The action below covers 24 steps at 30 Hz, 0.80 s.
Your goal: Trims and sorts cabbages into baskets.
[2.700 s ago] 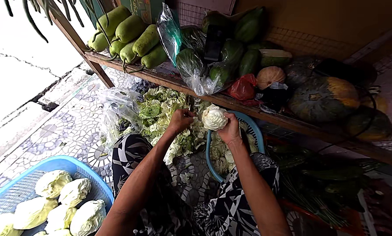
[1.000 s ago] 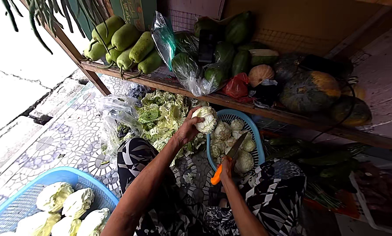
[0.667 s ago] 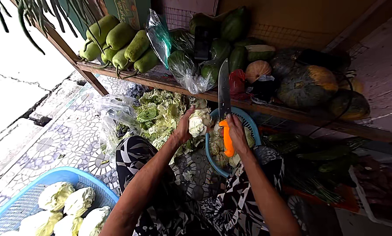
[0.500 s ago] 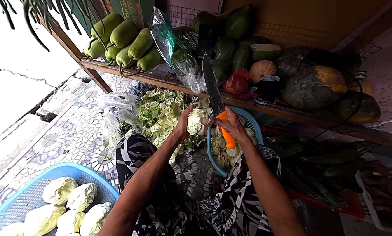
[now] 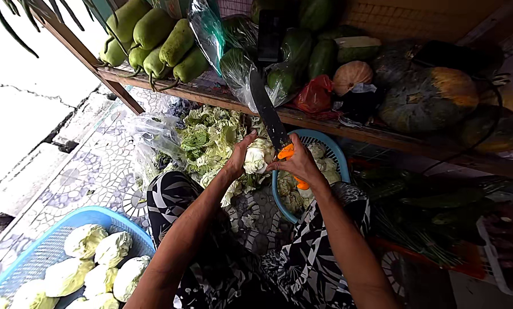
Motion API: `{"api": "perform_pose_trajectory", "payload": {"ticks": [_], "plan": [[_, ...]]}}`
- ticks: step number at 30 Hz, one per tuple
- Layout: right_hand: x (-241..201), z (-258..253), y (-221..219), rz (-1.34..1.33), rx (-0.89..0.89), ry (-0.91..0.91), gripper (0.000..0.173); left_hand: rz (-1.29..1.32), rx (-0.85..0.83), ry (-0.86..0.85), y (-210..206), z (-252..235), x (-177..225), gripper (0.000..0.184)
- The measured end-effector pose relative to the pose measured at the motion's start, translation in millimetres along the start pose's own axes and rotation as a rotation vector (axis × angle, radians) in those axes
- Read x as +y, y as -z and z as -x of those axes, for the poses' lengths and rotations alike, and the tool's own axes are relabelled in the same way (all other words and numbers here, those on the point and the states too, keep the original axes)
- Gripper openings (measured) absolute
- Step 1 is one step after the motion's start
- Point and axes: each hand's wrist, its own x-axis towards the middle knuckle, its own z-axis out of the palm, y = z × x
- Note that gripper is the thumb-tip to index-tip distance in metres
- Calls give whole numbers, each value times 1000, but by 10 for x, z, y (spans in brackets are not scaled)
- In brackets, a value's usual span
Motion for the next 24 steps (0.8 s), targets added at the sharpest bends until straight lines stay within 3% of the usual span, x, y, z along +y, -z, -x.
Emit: {"api": "perform_pose_trajectory", "payload": {"ticks": [13, 19, 24], "plan": [[77, -41, -18, 254, -6, 91, 105, -52, -25, 93, 10, 29, 1, 52], [143, -113, -53, 240, -93, 173, 98, 37, -21, 155, 18, 41, -22, 43], [196, -118, -135, 318, -54, 230, 94, 66, 6, 182, 33, 40, -35, 42]]}}
